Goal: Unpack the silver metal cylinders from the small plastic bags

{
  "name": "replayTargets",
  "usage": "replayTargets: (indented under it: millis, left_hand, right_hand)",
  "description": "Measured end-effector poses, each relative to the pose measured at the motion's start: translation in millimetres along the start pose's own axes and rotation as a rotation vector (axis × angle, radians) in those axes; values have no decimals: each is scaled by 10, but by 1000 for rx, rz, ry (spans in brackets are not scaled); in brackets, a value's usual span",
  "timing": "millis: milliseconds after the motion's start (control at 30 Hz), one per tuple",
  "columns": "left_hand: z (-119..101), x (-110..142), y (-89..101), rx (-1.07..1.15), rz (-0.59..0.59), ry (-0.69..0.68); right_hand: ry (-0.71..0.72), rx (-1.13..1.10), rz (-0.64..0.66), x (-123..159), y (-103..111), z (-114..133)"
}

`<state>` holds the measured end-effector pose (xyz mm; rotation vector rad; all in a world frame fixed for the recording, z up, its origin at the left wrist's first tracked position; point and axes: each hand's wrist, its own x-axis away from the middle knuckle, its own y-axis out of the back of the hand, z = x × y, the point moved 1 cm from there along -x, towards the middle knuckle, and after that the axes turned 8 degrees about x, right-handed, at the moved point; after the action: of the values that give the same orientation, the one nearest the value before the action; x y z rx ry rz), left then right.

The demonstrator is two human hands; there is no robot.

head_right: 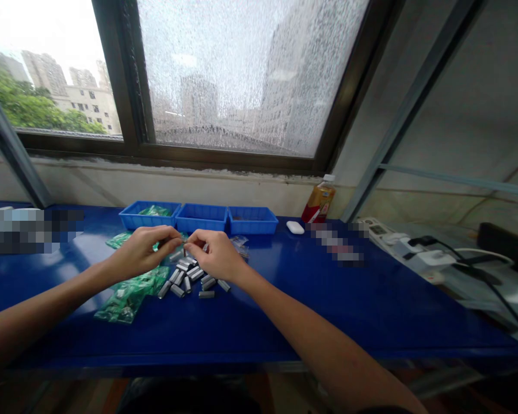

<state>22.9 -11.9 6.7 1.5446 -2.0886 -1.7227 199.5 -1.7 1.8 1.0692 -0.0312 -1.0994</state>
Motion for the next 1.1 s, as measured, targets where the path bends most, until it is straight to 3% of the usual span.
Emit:
replayTargets:
  millis: [233,400,467,600,667,733,867,967,1100]
  left_hand:
    - [-54,14,-31,-49,-32,-58]
    - [39,-10,-34,-85,-22,3]
    - [140,-23,-19,-113,9,74]
    - [350,-23,-31,-209,177,202]
    - [395,-5,-56,-253,262,215]
    - [393,22,-80,-308,327,199]
    - [342,69,-92,-416,376,175]
    - [334,68,-78,-424,355,169]
    - [335,28,-65,-311,258,155]
  right_hand:
    - [29,14,6,-37,45,-31]
    - [25,85,-112,-89,197,-105]
    - [-18,171,-283,-111,378,-228]
    - [-130,485,-881,-74,873,-616]
    - [-164,691,-968,-41,1023,-833]
    - [-210,869,-808,-28,1033,-1033]
    - [-291,1015,-347,-51,760,-1219]
    - [-235,975,-259,-95,558,-1053]
    - [-52,795,-228,-97,332,-571]
